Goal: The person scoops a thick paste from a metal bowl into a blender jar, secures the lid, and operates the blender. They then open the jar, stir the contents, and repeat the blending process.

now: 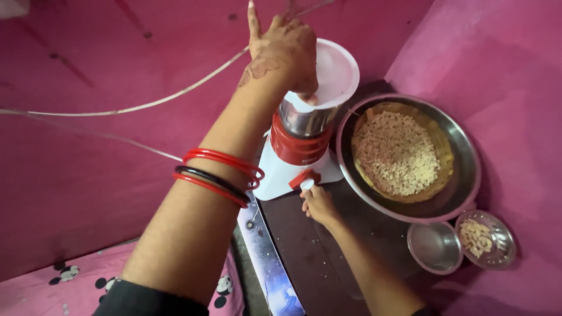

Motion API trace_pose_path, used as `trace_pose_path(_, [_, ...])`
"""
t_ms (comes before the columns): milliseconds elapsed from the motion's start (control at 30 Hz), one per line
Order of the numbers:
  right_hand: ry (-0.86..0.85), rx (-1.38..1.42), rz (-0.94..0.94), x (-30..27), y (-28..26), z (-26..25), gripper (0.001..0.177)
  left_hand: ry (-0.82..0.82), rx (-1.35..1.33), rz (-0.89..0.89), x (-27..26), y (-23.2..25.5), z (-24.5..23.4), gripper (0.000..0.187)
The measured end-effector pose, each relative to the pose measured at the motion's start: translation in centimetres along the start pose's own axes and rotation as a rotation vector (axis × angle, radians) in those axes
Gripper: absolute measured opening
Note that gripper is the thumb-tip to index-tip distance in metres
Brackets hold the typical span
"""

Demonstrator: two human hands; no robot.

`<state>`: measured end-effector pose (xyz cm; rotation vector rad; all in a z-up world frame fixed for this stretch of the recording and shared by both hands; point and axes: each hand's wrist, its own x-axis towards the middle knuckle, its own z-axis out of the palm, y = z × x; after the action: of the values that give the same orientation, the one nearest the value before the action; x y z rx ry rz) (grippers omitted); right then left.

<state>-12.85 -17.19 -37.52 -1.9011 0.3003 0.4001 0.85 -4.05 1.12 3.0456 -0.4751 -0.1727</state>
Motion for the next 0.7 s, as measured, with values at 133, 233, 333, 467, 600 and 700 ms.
trace_pose_path(133, [-0.028,-0.027,0.022,0.1,0.2,-0.2,0.029,-0.026,0.038,-0.003,-0.1,0.4,-0.5,0.088])
trace_pose_path(233, [-0.046,-0.031,0.031,0.4,0.2,-0.4,0.029,-0.025,0.023,-0.008,-0.6,0.4,-1.0,0.089])
trace_pose_path(333, [-0.048,-0.041,0.028,0.8,0.3,-0.5,0.029,-0.038,0.025,-0.018,-0.7,0.6,-1.4,0.087])
trace_pose_path(467, [-0.06,-0.059,0.028,0.9,0.6,-0.5,0.028,-0.074,0.035,-0.022,-0.3,0.8,-1.1,0.084])
trace_pose_path(600, [-0.078,-0.086,0.087,0.9,-0.3,-0.8,0.026,-0.023,0.017,-0.03,0.0,0.6,-0.6,0.099])
trace_pose_path(700, [-0.074,-0.059,0.134,0.3,-1.0,-1.1,0.025,-0.012,-0.003,-0.033,0.0,0.7,-0.3,0.1])
